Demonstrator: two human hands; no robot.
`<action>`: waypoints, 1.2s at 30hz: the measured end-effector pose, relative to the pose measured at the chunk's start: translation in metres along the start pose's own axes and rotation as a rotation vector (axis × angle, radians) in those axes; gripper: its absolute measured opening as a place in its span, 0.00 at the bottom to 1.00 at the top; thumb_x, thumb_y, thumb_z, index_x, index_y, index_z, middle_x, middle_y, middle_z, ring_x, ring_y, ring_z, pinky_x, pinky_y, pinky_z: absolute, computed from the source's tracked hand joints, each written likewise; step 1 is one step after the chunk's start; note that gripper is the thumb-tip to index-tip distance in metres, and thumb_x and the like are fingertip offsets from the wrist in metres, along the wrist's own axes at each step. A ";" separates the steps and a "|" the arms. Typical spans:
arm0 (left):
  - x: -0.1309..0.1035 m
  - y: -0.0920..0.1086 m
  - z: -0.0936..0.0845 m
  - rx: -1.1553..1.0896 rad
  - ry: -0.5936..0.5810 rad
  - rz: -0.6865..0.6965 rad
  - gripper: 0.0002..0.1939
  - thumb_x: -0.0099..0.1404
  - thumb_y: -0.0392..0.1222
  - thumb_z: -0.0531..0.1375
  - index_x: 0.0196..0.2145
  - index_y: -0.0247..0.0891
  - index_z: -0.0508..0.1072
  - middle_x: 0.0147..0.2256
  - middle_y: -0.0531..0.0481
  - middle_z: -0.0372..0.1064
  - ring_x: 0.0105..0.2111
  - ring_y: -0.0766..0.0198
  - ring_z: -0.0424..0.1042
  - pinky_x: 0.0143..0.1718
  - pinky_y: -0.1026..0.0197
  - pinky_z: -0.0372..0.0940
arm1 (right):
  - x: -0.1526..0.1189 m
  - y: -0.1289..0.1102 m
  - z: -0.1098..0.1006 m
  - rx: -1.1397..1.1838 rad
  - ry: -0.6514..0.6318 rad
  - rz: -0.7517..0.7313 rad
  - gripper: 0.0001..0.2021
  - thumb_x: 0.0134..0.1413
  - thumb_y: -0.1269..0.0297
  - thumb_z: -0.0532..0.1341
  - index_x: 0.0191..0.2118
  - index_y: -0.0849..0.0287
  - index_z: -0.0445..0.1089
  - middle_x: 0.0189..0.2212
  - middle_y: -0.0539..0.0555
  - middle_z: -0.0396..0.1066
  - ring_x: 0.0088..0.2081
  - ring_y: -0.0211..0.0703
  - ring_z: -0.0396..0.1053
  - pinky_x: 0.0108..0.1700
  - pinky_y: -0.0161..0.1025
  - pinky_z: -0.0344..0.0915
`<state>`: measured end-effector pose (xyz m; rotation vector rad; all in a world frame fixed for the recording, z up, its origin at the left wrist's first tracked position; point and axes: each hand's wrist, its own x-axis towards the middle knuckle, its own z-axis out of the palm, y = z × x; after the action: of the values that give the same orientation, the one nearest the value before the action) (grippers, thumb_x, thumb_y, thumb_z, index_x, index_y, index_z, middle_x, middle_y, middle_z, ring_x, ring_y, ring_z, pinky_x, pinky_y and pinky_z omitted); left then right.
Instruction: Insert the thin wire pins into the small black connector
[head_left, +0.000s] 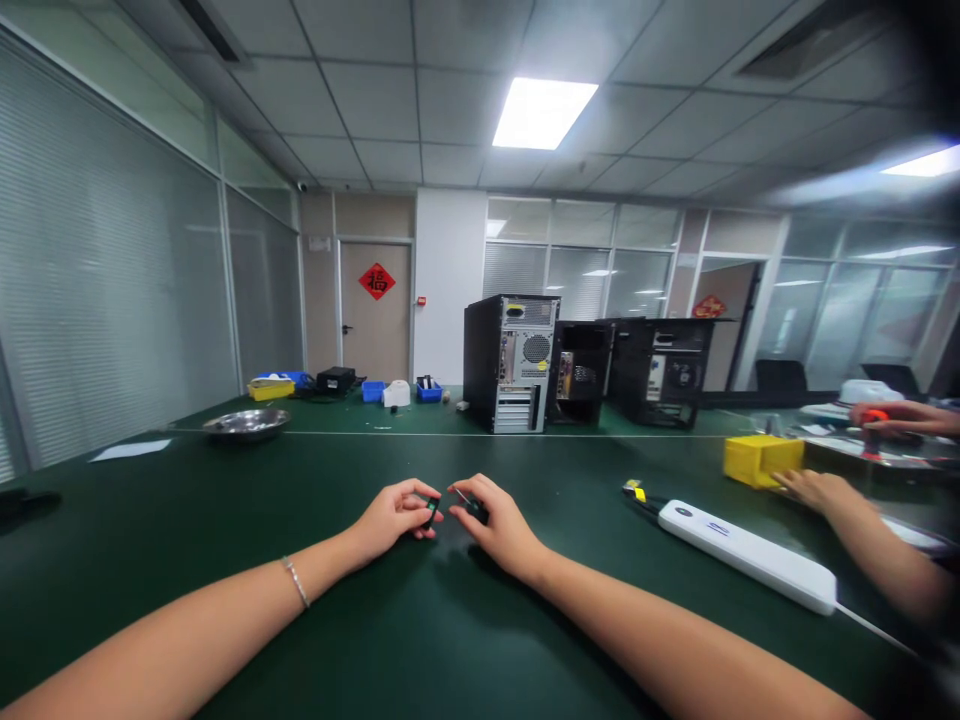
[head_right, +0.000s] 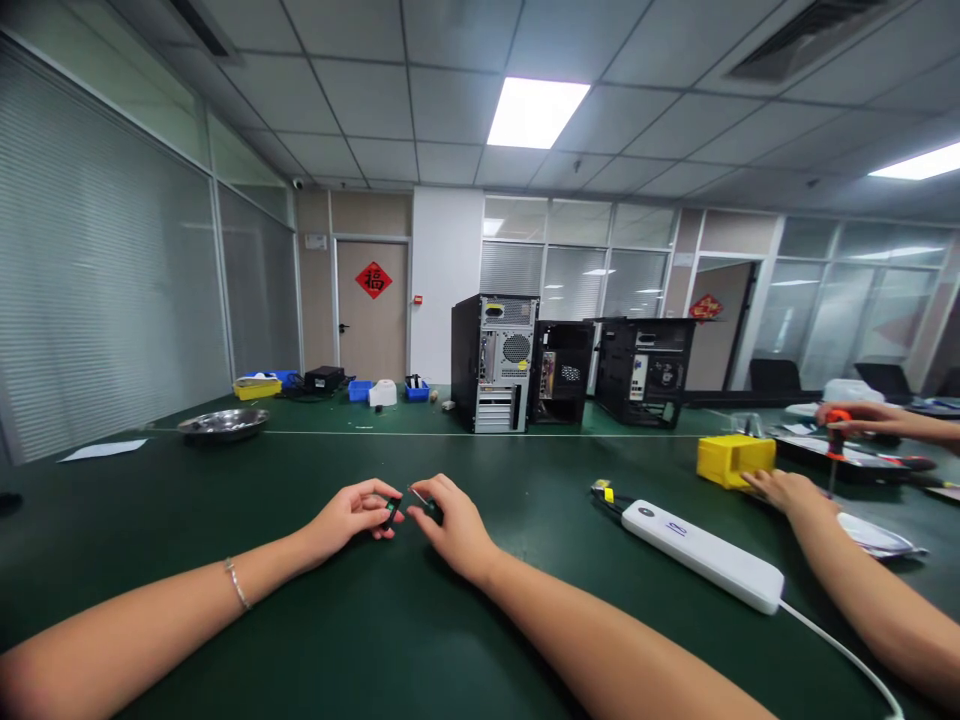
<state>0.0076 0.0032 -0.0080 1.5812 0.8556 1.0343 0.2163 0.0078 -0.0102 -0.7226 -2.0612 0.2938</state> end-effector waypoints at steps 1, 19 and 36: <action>0.000 0.000 0.000 0.016 -0.003 -0.002 0.22 0.53 0.47 0.67 0.41 0.33 0.69 0.33 0.44 0.77 0.28 0.62 0.75 0.31 0.61 0.65 | 0.000 0.000 0.000 0.007 0.002 0.005 0.08 0.57 0.66 0.59 0.43 0.57 0.70 0.36 0.53 0.68 0.39 0.41 0.67 0.43 0.38 0.64; -0.007 0.001 0.004 0.110 0.016 -0.007 0.22 0.56 0.50 0.63 0.43 0.34 0.68 0.34 0.45 0.75 0.28 0.63 0.74 0.28 0.64 0.62 | -0.003 -0.019 0.005 0.113 0.032 0.072 0.04 0.56 0.69 0.59 0.36 0.58 0.72 0.32 0.50 0.70 0.36 0.38 0.68 0.41 0.35 0.63; -0.008 0.004 0.009 0.161 0.035 -0.007 0.22 0.57 0.51 0.62 0.44 0.34 0.68 0.34 0.46 0.74 0.27 0.63 0.74 0.28 0.63 0.64 | -0.005 -0.020 0.000 0.130 0.026 0.060 0.07 0.59 0.66 0.57 0.33 0.58 0.72 0.30 0.50 0.70 0.34 0.37 0.66 0.39 0.34 0.62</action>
<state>0.0127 -0.0081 -0.0063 1.6971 0.9883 1.0113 0.2109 -0.0110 -0.0049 -0.7063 -1.9779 0.4461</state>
